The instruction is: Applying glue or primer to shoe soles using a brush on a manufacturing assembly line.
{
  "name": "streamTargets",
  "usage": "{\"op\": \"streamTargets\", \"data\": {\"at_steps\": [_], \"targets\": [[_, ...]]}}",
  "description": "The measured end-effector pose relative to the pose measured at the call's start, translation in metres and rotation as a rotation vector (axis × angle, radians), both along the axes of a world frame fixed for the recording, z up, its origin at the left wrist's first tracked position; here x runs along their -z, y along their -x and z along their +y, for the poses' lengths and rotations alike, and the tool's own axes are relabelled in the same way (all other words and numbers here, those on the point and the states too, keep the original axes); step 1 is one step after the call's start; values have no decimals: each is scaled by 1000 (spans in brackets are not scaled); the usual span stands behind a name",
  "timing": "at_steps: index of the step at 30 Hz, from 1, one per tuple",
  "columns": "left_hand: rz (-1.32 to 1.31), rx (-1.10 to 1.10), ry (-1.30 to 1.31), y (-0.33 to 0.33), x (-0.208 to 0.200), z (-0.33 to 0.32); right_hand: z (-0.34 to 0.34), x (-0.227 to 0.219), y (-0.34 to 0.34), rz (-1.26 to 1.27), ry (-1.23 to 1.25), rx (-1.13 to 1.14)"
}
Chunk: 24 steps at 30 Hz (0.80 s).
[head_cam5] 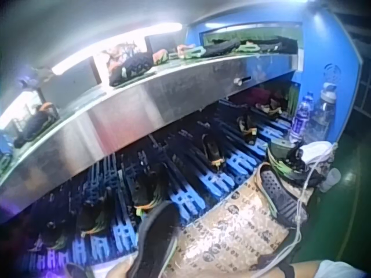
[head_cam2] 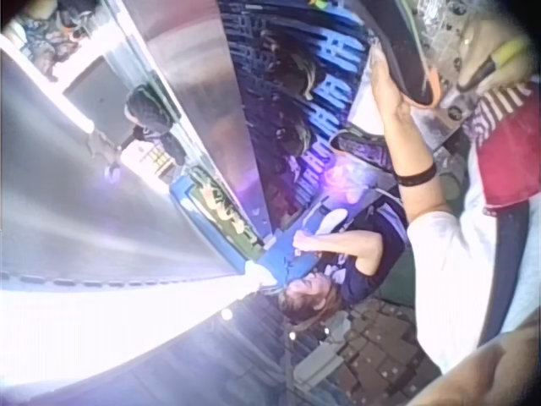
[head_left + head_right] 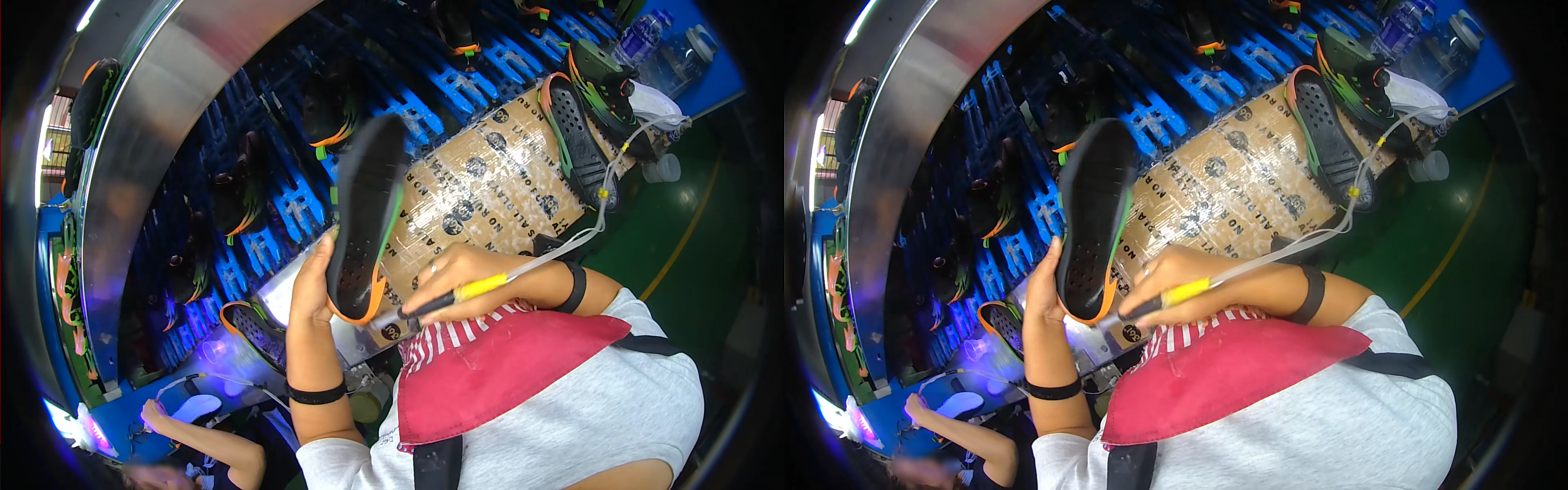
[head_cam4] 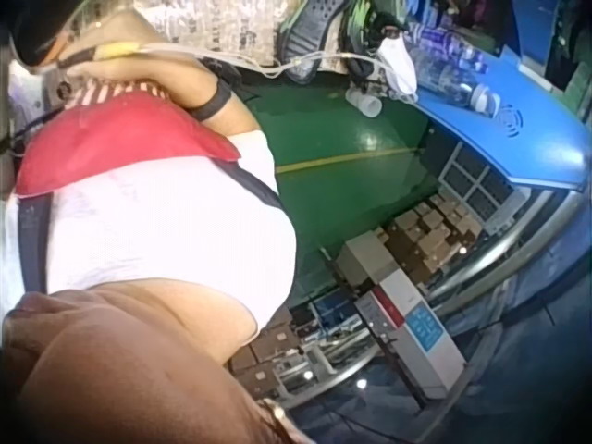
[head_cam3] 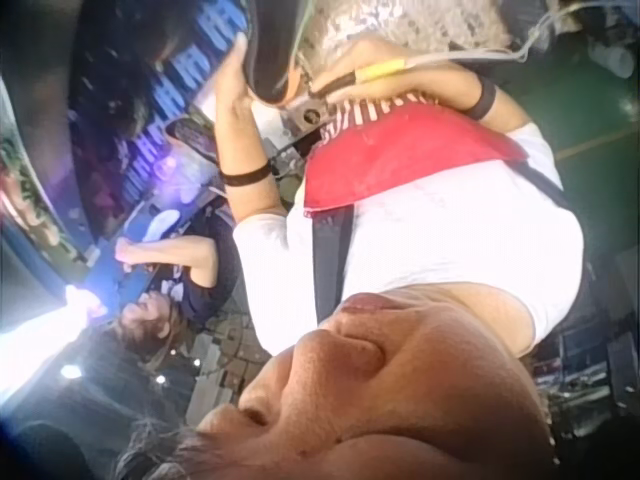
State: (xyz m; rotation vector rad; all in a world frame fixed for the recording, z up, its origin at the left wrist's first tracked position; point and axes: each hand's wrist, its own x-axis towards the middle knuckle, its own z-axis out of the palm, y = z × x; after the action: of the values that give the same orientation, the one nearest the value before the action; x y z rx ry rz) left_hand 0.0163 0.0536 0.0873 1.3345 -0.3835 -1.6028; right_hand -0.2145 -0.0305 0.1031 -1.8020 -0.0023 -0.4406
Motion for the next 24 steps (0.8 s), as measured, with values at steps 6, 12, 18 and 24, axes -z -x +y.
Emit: {"op": "streamTargets", "data": {"at_steps": [6,12,18,24], "targets": [[30,-580,400,24,32,19,-11,-16,4,-50,-196,225],[485,-601,417,21,44,52,-10,-15,5,-34,-243,262],[756,-671,264,52,52,62,-10,-12,4,-19,-259,289],[843,-641,377,57,63,51,-4,-13,4,29,-326,311]]}}
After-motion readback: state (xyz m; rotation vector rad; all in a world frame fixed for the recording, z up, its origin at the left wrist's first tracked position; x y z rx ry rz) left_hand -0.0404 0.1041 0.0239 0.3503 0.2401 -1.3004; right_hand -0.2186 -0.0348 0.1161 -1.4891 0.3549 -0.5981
